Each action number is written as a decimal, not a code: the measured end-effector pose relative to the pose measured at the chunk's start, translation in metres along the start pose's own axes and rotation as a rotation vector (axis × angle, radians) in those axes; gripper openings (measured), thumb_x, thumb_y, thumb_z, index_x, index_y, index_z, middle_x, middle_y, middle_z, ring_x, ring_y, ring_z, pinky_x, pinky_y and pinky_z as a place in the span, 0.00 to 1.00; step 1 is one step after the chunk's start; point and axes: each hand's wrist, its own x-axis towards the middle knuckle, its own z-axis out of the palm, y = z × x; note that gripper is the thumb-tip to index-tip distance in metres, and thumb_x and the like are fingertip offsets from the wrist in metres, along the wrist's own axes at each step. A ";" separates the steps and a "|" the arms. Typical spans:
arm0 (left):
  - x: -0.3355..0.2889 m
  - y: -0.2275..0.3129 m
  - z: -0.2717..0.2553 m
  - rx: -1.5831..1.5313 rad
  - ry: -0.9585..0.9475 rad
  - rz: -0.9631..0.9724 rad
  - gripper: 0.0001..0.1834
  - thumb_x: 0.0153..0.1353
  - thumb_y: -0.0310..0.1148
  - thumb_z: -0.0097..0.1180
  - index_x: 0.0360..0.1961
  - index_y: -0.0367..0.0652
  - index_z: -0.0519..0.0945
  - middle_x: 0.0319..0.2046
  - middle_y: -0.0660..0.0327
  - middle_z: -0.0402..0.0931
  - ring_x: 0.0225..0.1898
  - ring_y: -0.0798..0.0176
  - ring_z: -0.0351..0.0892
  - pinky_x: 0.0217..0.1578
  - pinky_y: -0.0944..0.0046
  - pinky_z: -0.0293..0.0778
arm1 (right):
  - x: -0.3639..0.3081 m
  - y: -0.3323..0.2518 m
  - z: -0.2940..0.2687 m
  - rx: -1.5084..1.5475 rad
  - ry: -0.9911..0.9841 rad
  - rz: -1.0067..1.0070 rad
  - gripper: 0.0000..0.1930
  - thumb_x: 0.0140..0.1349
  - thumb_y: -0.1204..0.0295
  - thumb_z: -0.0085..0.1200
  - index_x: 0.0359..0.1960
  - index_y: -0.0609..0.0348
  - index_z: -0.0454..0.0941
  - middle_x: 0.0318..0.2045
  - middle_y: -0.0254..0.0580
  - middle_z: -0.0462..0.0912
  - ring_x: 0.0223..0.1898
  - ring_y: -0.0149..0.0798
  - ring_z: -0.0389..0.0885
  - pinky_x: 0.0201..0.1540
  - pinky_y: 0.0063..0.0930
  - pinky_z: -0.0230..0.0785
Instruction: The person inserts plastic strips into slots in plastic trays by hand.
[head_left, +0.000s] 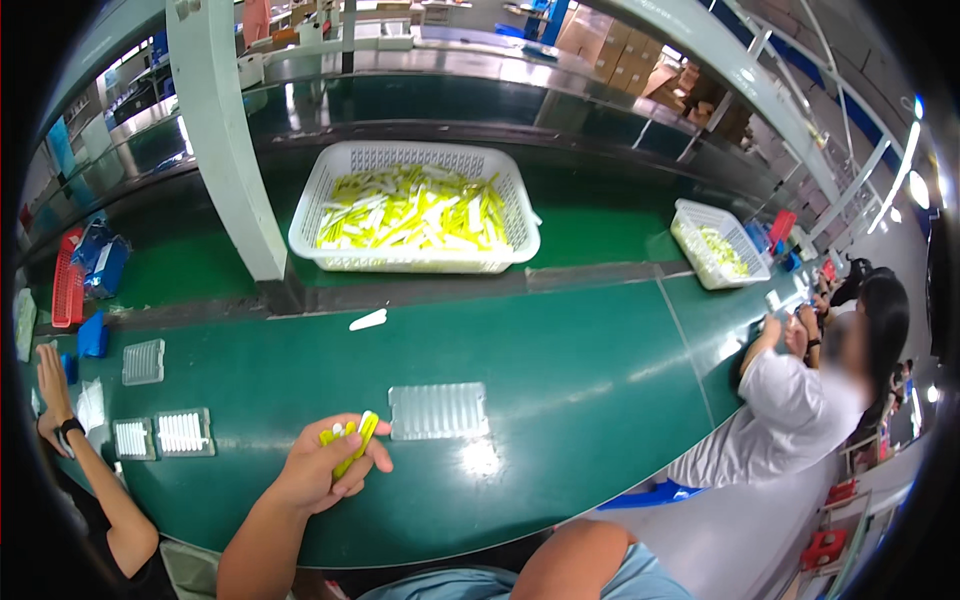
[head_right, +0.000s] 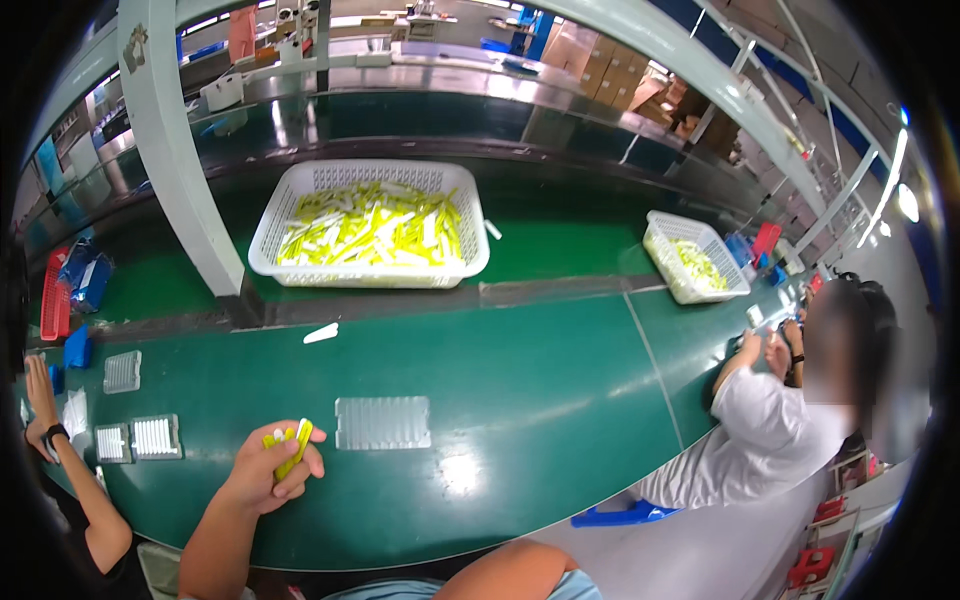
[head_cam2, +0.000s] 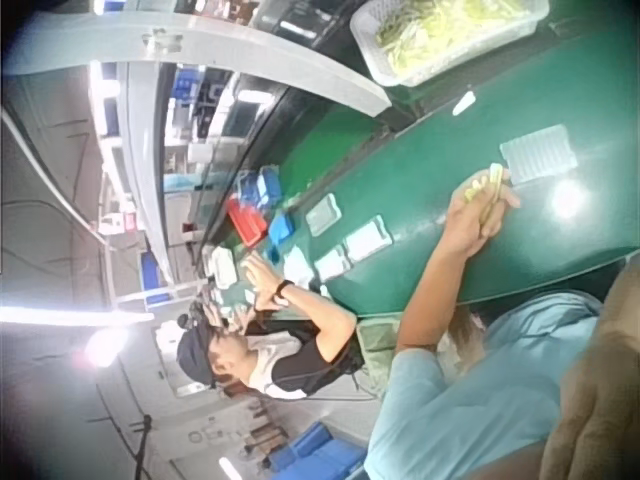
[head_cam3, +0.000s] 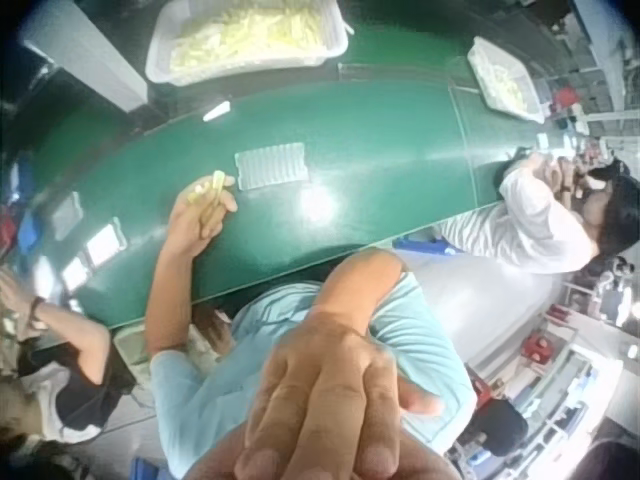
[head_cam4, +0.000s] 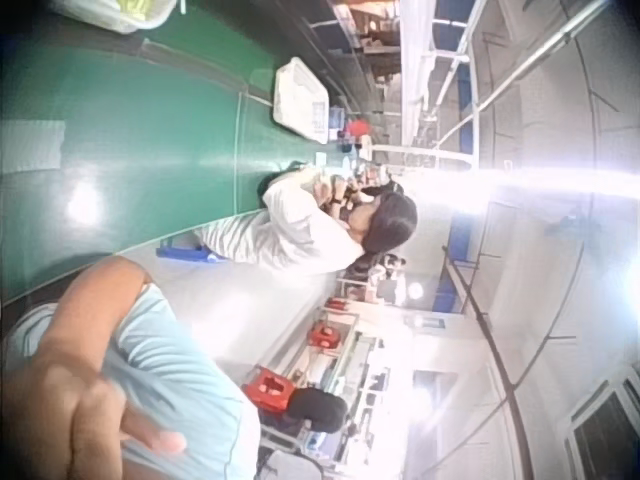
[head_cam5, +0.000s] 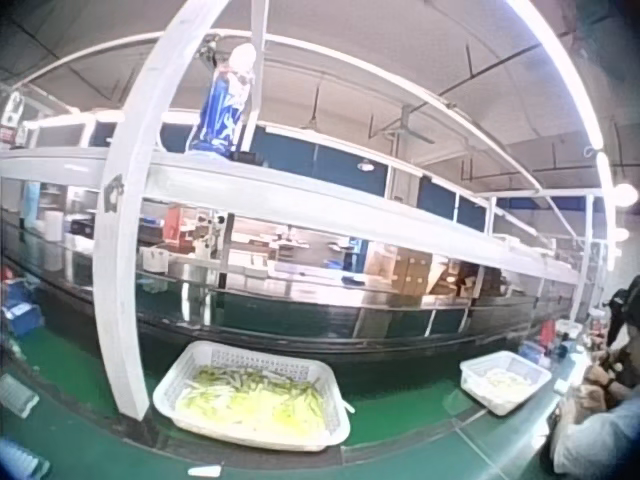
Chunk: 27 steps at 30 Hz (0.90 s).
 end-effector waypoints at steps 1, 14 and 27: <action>-0.002 -0.001 -0.002 0.011 0.012 -0.013 0.17 0.74 0.30 0.42 0.56 0.29 0.74 0.35 0.46 0.82 0.12 0.75 0.58 0.15 0.72 0.55 | -0.004 0.004 0.002 0.005 0.000 -0.033 0.27 0.77 0.52 0.38 0.44 0.64 0.81 0.40 0.62 0.82 0.38 0.52 0.85 0.39 0.40 0.80; 0.002 -0.008 0.002 0.039 -0.125 0.081 0.17 0.76 0.32 0.41 0.56 0.32 0.73 0.43 0.42 0.81 0.17 0.75 0.63 0.21 0.74 0.62 | 0.012 0.016 -0.162 -1.425 -0.271 0.916 0.08 0.59 0.71 0.66 0.36 0.61 0.85 0.27 0.35 0.80 0.24 0.29 0.74 0.29 0.22 0.67; 0.008 -0.017 -0.011 0.283 0.001 0.164 0.17 0.76 0.31 0.39 0.54 0.28 0.73 0.38 0.42 0.83 0.18 0.77 0.65 0.22 0.74 0.63 | -0.014 0.012 -0.200 -1.100 0.264 0.758 0.06 0.56 0.83 0.66 0.36 0.64 0.87 0.29 0.40 0.82 0.31 0.27 0.77 0.38 0.20 0.68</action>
